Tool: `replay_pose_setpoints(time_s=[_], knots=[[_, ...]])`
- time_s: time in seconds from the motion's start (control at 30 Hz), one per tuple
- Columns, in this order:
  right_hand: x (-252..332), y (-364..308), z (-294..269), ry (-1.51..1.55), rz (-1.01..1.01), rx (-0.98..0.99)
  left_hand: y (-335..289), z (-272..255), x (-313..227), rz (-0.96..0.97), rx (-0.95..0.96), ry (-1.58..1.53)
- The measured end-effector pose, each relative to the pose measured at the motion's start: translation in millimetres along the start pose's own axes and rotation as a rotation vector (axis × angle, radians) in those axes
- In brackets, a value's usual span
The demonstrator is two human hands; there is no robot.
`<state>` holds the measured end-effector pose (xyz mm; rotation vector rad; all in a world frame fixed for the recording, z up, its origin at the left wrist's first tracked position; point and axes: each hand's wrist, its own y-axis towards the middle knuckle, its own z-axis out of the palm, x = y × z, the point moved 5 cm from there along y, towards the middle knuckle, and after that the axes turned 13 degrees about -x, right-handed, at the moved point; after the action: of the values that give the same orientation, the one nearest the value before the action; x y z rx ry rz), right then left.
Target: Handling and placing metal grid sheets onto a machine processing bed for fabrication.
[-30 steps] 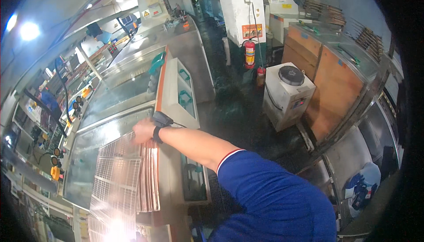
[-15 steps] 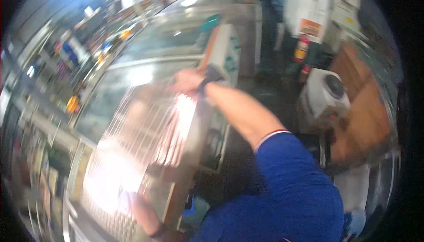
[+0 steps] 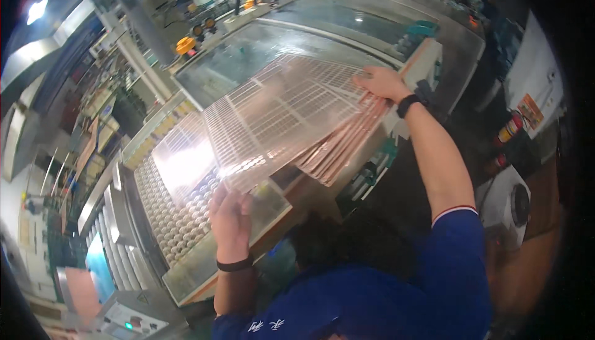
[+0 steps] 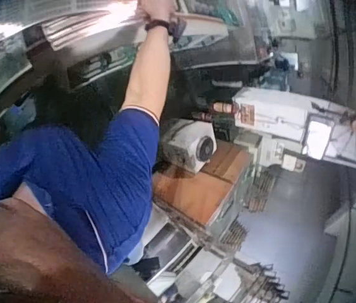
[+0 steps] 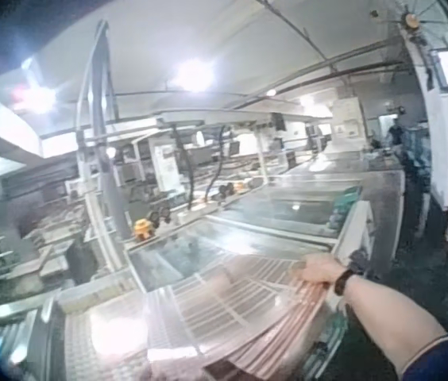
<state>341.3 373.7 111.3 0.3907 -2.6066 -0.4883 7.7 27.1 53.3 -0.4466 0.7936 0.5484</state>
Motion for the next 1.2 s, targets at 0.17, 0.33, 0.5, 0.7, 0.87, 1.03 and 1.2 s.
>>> replay_pose_setpoints(time_s=[0.17, 0.33, 0.5, 0.7, 0.87, 1.03, 1.2], knots=[[0, -1, -4, -0.028, -0.018, -0.015, 7, -17, 13, -0.037, -0.086, 0.017], [8, 1, -7, -0.076, -0.002, 0.044, 4, -15, 17, -0.093, -0.003, -0.022], [12, -2, -7, -0.108, 0.023, 0.081, 3, -14, 15, -0.099, -0.013, 0.018], [6, 0, -7, -0.083, 0.058, 0.082, 2, -21, 18, -0.120, -0.035, 0.087], [4, -2, -7, -0.101, 0.036, 0.032, 0, -20, 19, -0.118, -0.035, 0.107], [1, 0, -1, -0.115, 0.041, 0.001, -1, -21, 18, -0.119, -0.037, 0.092], [-3, 1, 1, -0.079, 0.032, -0.015, 1, -24, 18, -0.109, -0.076, 0.071]])
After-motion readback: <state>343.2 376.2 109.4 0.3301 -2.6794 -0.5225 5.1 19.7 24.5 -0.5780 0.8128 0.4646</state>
